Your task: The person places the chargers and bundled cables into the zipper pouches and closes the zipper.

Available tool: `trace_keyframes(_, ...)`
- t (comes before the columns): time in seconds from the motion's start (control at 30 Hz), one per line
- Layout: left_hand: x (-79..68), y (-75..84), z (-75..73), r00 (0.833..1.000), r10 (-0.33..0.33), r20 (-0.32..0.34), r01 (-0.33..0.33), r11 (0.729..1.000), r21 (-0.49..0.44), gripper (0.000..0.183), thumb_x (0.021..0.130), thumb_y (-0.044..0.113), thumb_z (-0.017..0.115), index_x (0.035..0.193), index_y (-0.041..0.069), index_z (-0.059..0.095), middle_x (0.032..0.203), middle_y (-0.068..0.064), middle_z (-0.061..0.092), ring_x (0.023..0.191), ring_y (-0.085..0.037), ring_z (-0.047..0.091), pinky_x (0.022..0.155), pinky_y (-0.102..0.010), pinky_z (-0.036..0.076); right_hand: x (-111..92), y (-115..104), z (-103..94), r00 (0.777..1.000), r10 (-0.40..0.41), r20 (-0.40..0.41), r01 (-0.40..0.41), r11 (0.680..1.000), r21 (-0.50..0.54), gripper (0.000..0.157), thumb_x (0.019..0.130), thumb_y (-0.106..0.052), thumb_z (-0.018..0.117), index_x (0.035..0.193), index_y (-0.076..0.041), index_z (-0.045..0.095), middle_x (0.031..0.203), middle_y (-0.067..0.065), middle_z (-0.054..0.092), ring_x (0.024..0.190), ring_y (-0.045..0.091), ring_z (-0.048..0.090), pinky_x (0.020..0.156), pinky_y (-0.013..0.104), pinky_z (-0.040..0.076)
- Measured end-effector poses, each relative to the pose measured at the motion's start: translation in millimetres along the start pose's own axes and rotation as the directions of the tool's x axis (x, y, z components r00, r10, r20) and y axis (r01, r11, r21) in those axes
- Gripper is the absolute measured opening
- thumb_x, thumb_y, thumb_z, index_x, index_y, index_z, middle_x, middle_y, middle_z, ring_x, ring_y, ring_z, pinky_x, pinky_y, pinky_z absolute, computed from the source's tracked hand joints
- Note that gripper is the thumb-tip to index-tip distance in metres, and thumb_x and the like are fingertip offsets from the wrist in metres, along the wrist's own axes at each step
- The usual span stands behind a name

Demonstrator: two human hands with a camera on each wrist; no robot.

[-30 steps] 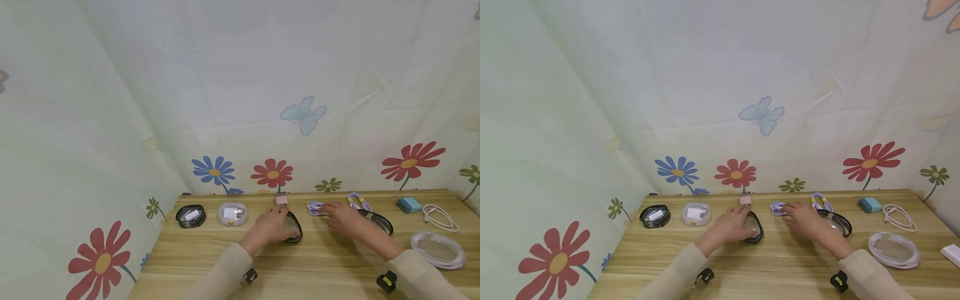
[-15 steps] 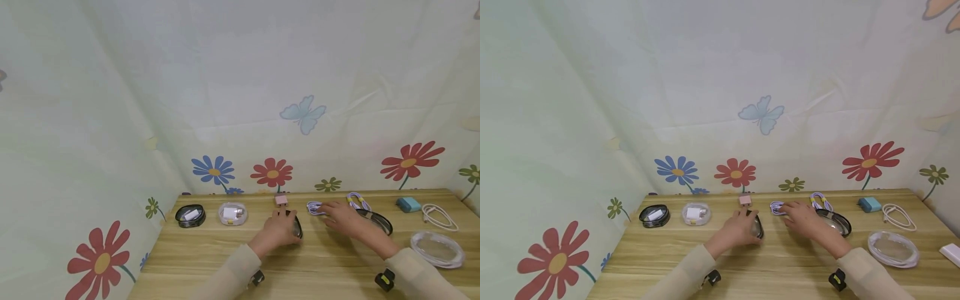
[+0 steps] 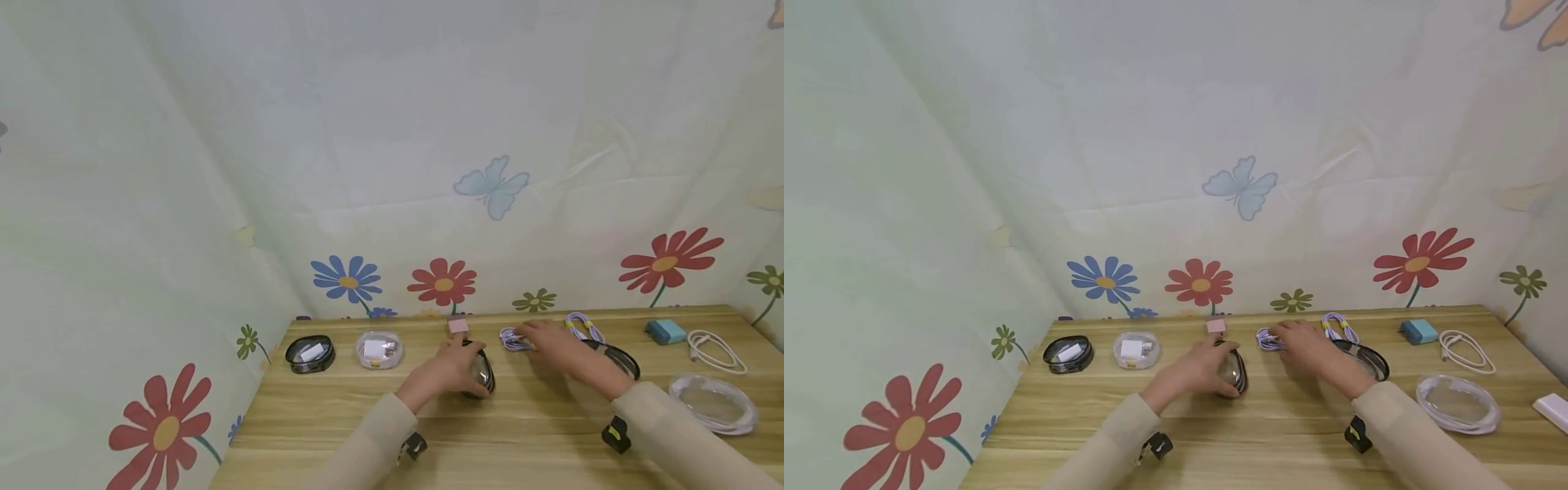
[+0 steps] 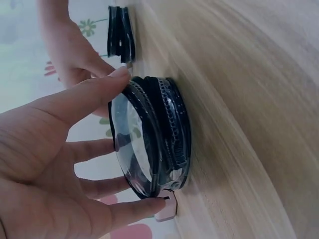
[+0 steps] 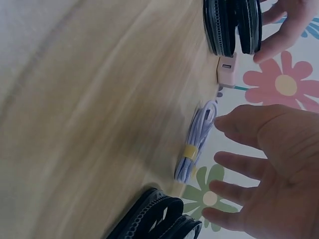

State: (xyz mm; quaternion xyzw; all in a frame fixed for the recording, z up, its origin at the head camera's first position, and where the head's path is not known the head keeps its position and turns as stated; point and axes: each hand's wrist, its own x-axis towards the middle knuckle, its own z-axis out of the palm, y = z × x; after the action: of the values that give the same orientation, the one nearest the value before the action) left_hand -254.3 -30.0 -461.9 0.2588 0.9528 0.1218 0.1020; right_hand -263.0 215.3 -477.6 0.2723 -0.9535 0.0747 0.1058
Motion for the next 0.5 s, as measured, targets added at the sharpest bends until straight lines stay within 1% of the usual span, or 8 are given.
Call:
trace_keyframes(0.1, -0.4, -3.4, -3.4, 1.000, 0.028, 0.001, -0.028, 0.999, 0.014, 0.087, 0.078, 0.046, 0.087, 0.152, 0.024, 0.047, 0.157, -0.015, 0.035, 0.136, -0.042, 0.045, 0.101, -0.045, 0.050, 6, 4, 2.1, 1.000, -0.013, 0.027, 0.014, 0.999, -0.033, 0.044, 0.084, -0.011, 0.083, 0.123, 0.000, 0.066, 0.118, 0.023, 0.066, 0.104, 0.045, 0.064, 0.084, 0.055, 0.055)
trace_keyframes(0.13, -0.6, -4.2, -4.2, 0.999, 0.037, 0.001, -0.037, 0.999, 0.014, 0.086, 0.079, 0.044, 0.088, 0.152, 0.023, 0.047, 0.156, -0.015, 0.037, 0.136, -0.042, 0.045, 0.102, -0.045, 0.050, 8, 6, 2.6, 0.999, -0.016, 0.039, 0.018, 0.999, -0.038, 0.046, 0.083, -0.012, 0.084, 0.123, 0.000, 0.066, 0.118, 0.023, 0.065, 0.104, 0.045, 0.063, 0.085, 0.056, 0.054)
trace_keyframes(0.27, -2.3, -5.0, -6.5, 0.999, 0.049, 0.007, -0.049, 0.999, 0.006, 0.085, 0.079, 0.042, 0.088, 0.151, 0.021, 0.048, 0.154, -0.014, 0.038, 0.136, -0.041, 0.045, 0.101, -0.044, 0.050, 14, 11, 4.0, 0.996, 0.006, 0.093, -0.005, 1.000, -0.007, 0.048, 0.083, -0.011, 0.083, 0.125, 0.003, 0.064, 0.121, 0.025, 0.064, 0.107, 0.048, 0.061, 0.090, 0.058, 0.052)
trace_keyframes(0.4, -3.5, -4.2, -7.1, 0.998, 0.057, 0.002, -0.057, 0.998, -0.011, 0.084, 0.078, 0.041, 0.089, 0.150, 0.021, 0.049, 0.153, -0.013, 0.039, 0.135, -0.039, 0.046, 0.100, -0.042, 0.051, 19, 16, 5.7, 0.990, 0.032, 0.135, -0.039, 0.998, 0.054, 0.046, 0.082, -0.007, 0.081, 0.123, 0.005, 0.064, 0.118, 0.024, 0.067, 0.106, 0.044, 0.064, 0.090, 0.054, 0.054)
trace_keyframes(0.5, -4.0, -4.3, -6.7, 0.998, 0.062, -0.003, -0.062, 0.998, -0.024, 0.084, 0.077, 0.040, 0.090, 0.149, 0.021, 0.049, 0.152, -0.013, 0.040, 0.135, -0.038, 0.046, 0.099, -0.041, 0.051, 22, 19, 6.9, 0.986, 0.040, 0.160, -0.055, 0.995, 0.089, 0.043, 0.081, -0.005, 0.081, 0.120, 0.004, 0.065, 0.110, 0.020, 0.070, 0.100, 0.038, 0.068, 0.085, 0.049, 0.056)
